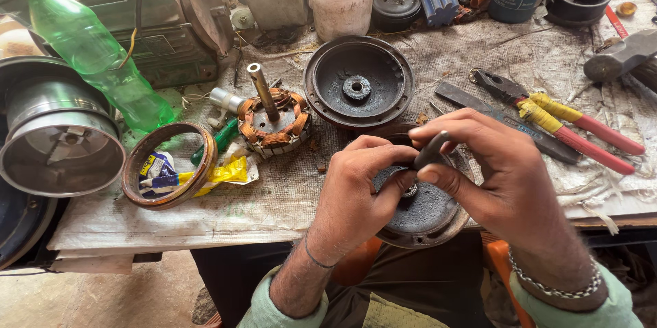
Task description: The person seats a ball bearing into a circular motor end-bell housing on a cluttered workbench. They hold the bearing in the housing bore and use a metal rod to press and tap around the bearing repeatedly, working it evenly into place by hand.
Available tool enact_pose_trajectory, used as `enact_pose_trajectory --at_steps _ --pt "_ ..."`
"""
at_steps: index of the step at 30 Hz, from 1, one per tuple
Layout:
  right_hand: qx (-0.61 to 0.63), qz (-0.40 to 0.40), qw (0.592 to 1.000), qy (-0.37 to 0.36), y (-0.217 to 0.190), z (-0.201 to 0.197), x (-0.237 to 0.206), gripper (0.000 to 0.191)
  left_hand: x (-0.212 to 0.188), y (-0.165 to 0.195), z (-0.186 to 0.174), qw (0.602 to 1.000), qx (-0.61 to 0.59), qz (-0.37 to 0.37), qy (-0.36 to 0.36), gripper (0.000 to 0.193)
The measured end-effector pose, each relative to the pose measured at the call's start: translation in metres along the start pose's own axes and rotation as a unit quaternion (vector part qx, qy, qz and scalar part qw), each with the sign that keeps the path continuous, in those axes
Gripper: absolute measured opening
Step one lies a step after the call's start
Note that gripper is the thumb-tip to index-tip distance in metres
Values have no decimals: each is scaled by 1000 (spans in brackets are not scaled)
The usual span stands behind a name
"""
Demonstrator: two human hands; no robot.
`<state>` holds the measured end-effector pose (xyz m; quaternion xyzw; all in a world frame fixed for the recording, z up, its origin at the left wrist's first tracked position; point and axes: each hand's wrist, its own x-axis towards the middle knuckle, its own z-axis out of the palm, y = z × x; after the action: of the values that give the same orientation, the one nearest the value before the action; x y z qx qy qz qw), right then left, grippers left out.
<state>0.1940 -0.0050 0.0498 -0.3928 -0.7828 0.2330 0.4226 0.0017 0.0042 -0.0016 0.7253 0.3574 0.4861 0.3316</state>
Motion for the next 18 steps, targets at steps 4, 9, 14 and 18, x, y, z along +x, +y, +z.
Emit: enact_pose_trajectory --at_steps 4,9,14,18 --pt "-11 -3 1000 26 0 6 0 24 -1 1 1 999 25 25 23 24" --pt "-7 5 1000 -8 1 4 -1 32 -1 1 4 997 39 47 41 26" --pt "48 20 999 -7 4 6 -3 41 1 1 5 997 48 33 42 25" --pt "65 28 997 -15 8 5 -4 39 1 -2 4 997 41 63 35 31"
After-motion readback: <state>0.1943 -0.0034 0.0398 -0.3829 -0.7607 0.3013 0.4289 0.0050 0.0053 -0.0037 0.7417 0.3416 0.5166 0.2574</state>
